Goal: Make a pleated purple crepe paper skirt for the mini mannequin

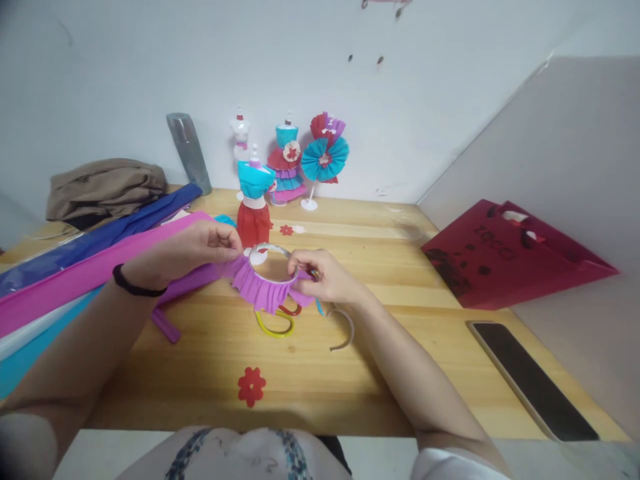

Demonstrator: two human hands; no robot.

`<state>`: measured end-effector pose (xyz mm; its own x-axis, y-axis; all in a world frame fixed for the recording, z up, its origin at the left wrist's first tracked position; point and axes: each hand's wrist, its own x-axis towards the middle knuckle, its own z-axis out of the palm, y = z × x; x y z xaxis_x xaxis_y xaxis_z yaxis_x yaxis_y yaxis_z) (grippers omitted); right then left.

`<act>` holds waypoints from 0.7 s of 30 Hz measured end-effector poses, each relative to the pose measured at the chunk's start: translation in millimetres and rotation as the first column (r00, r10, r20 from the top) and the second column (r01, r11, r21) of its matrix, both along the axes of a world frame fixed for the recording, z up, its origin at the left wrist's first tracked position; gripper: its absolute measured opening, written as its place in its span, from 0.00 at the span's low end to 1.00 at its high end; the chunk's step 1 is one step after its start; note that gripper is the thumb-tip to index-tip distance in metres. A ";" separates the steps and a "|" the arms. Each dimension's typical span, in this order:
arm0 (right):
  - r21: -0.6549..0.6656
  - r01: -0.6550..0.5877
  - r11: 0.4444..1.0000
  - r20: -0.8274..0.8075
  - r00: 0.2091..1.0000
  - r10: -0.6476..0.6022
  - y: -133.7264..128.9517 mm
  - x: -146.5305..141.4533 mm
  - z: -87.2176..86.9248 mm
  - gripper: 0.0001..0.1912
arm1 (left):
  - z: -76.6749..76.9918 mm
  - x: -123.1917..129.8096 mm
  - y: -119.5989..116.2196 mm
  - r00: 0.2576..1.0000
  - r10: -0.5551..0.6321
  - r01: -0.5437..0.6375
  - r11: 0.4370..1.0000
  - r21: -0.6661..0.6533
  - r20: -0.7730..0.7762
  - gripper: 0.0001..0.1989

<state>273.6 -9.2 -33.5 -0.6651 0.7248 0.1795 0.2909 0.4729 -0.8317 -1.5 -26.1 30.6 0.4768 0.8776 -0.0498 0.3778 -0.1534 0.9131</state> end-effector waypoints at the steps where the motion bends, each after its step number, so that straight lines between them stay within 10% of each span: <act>1: -0.021 -0.002 1.000 -0.016 1.000 0.001 1.7 0.8 -1.2 0.05 | 1.1 -0.9 0.1 1.000 0.003 -0.003 1.000 0.024 -0.001 0.08; 12: -0.191 -0.163 0.968 -0.101 0.984 0.146 13.5 9.1 -0.5 0.25 | 5.8 -8.0 1.4 0.999 0.027 -0.030 0.996 0.082 0.041 0.08; 21: 0.005 0.103 0.995 0.094 0.990 -0.103 22.4 7.7 37.9 0.24 | 13.0 -1.5 10.2 0.997 0.046 -0.052 0.993 0.108 0.059 0.07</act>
